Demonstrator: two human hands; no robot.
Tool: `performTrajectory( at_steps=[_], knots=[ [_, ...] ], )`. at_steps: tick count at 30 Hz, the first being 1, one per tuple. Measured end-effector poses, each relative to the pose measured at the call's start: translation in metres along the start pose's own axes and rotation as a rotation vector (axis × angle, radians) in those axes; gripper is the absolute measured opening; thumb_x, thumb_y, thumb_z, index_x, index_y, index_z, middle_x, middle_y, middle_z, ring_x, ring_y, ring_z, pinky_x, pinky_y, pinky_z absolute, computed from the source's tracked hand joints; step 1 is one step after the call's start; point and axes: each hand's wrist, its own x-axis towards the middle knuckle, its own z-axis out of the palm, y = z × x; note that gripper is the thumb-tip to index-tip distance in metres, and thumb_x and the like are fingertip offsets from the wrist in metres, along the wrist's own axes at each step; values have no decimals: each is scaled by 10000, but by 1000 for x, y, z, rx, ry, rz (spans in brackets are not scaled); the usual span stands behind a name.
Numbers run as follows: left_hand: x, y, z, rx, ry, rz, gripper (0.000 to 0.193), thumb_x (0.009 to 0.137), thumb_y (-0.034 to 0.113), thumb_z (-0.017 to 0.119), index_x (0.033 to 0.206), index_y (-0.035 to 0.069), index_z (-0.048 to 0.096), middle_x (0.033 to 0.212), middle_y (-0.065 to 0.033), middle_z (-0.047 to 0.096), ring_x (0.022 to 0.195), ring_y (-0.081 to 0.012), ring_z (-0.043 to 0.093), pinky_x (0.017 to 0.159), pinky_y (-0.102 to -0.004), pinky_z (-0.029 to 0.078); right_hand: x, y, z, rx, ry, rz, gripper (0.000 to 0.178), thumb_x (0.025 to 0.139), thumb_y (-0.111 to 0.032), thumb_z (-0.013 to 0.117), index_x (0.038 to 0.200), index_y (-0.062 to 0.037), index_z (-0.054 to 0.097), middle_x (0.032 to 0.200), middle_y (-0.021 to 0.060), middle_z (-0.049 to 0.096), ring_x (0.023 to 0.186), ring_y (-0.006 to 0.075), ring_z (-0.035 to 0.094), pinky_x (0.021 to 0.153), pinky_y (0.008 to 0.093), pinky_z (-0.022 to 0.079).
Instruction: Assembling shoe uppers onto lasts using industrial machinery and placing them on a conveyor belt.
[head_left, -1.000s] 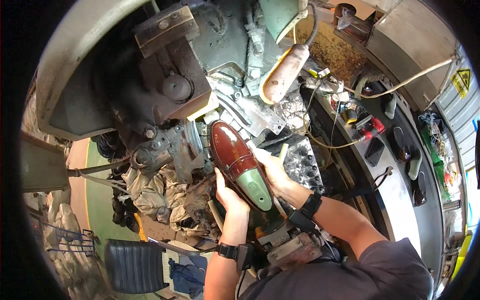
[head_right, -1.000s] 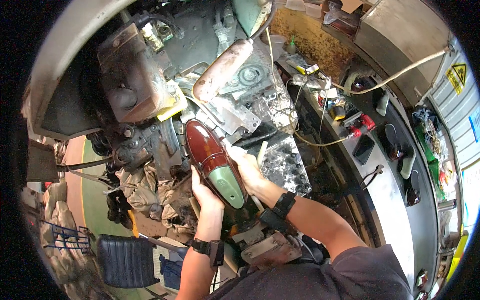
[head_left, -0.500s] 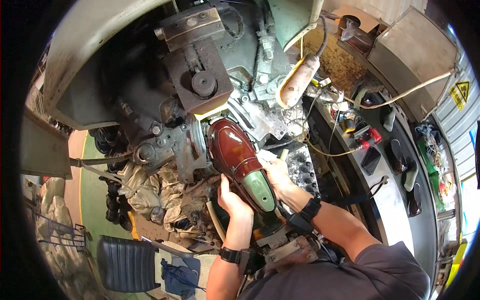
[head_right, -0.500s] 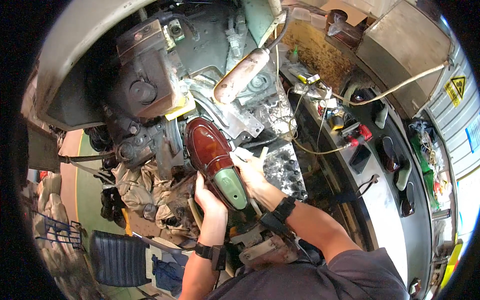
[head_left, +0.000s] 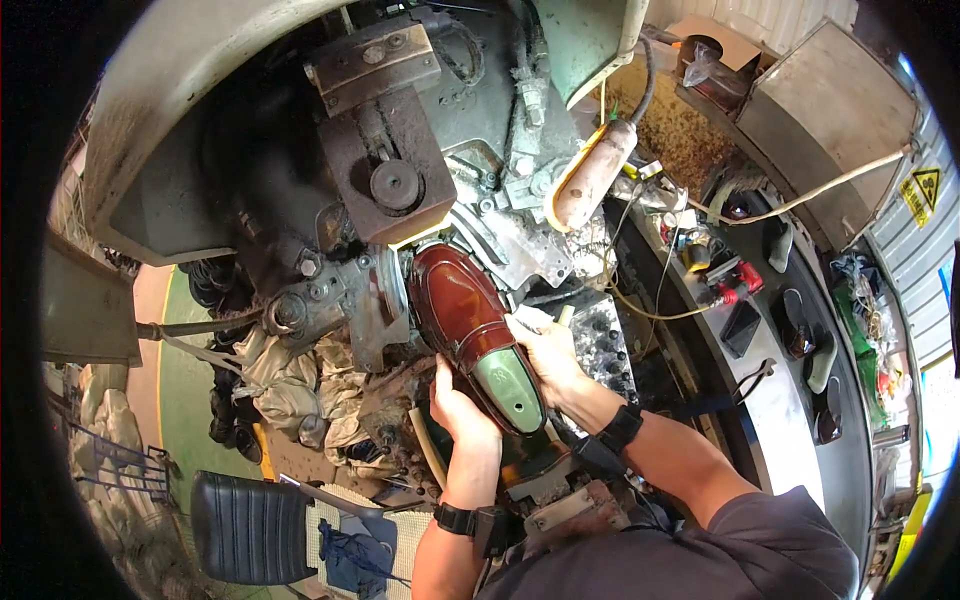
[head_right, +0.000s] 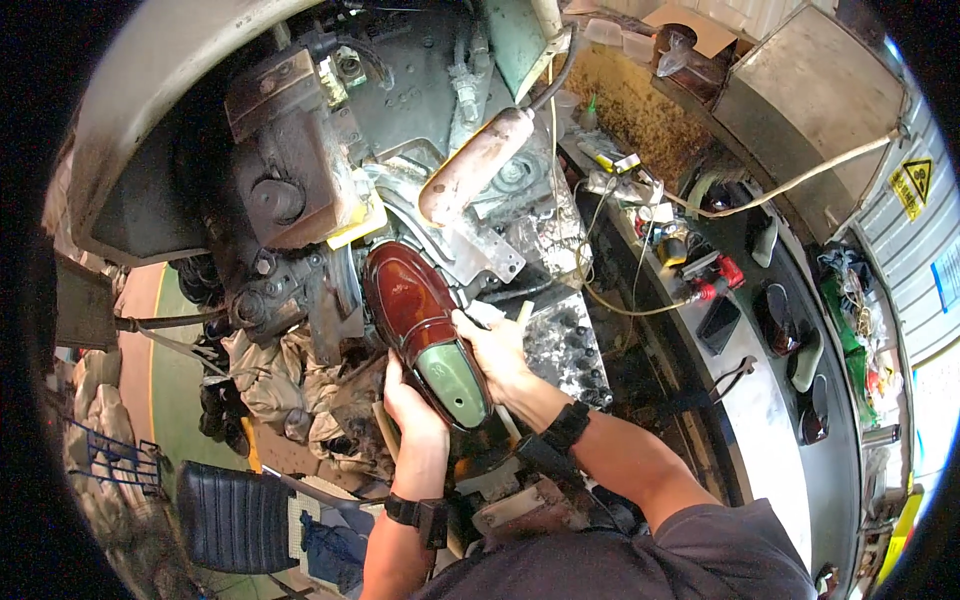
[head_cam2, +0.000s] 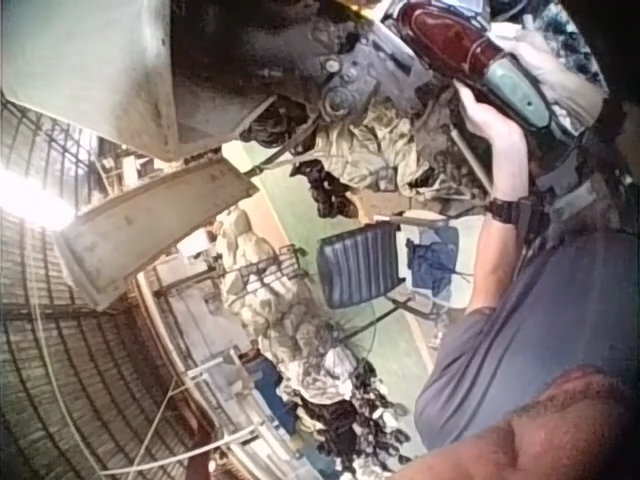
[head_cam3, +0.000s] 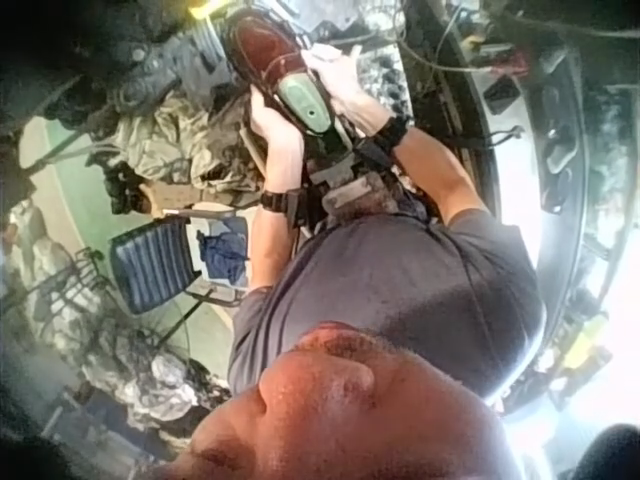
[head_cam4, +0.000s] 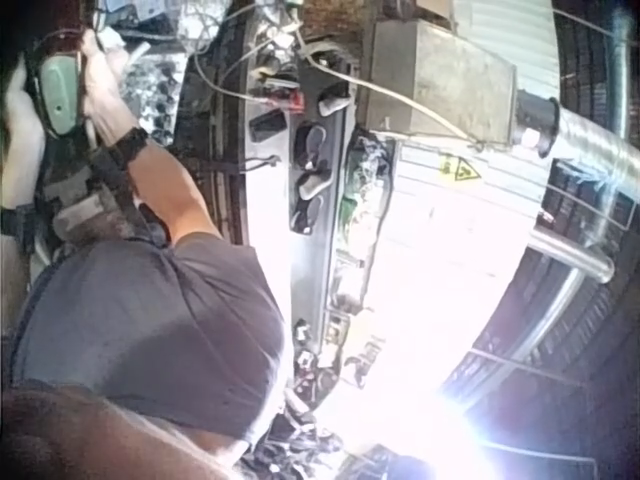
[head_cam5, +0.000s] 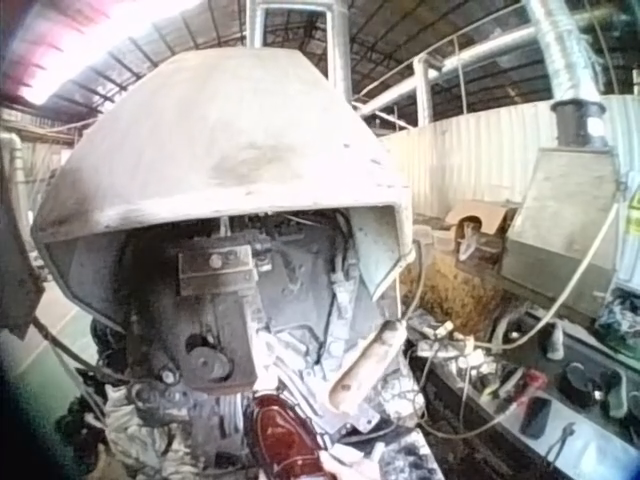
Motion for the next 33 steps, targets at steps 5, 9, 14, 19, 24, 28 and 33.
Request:
performTrajectory(
  at_steps=[5, 9, 14, 19, 24, 28, 33],
  knots=[
    [3, -3, -1, -37, -14, -19, 391, 1044, 340, 509, 1271, 47, 631, 1230, -103, 685, 1078, -282, 663, 965, -417, 527, 10, 9, -9, -38, 83, -30, 253, 956, -142, 715, 1136, 17, 634, 973, 71, 723, 841, 147, 662, 887, 302, 530],
    [9, -4, -6, -101, 39, 42, 296, 1015, 275, 634, 1072, -15, 645, 1099, -114, 696, 945, -253, 685, 853, -417, 561, 10, 10, -9, 12, -3, 13, 313, 951, -153, 724, 1183, 19, 603, 979, 71, 721, 902, 159, 654, 939, 306, 504],
    [6, -14, 1, 67, 125, 201, 301, 1015, 289, 648, 972, -9, 659, 996, -91, 714, 860, -211, 683, 781, -377, 575, 21, 19, -13, 95, 41, -28, 300, 930, -135, 751, 1152, 29, 632, 992, 50, 720, 918, 142, 655, 959, 298, 493],
    [21, -21, -18, 153, 69, 288, 393, 1017, 365, 628, 1129, -13, 624, 1070, -119, 701, 917, -246, 697, 807, -396, 587, 14, 12, 2, 64, 11, -57, 275, 914, -136, 771, 1127, 7, 673, 1020, 64, 725, 893, 139, 678, 843, 301, 549],
    [13, -16, -1, 113, 66, 231, 378, 1026, 367, 610, 1112, 0, 624, 1091, -124, 695, 933, -254, 695, 824, -405, 591, 19, 7, -9, 60, -31, 8, 213, 927, -173, 759, 1089, -53, 691, 1030, 68, 734, 889, 152, 692, 809, 294, 573],
    [8, -10, 4, 29, 65, 179, 330, 1020, 331, 630, 1073, 5, 642, 1076, -112, 692, 923, -239, 689, 800, -398, 590, 11, 4, -5, 83, -12, 129, 213, 939, -179, 743, 1103, -52, 696, 1039, 67, 734, 911, 154, 697, 801, 315, 592],
    [15, -11, -5, -22, -23, 92, 384, 1026, 357, 610, 1140, -8, 637, 1134, -109, 688, 961, -252, 689, 844, -424, 586, 6, 2, -1, 86, 38, 137, 238, 940, -217, 748, 1074, -28, 696, 1015, 81, 725, 848, 166, 697, 735, 322, 600]
  ],
)
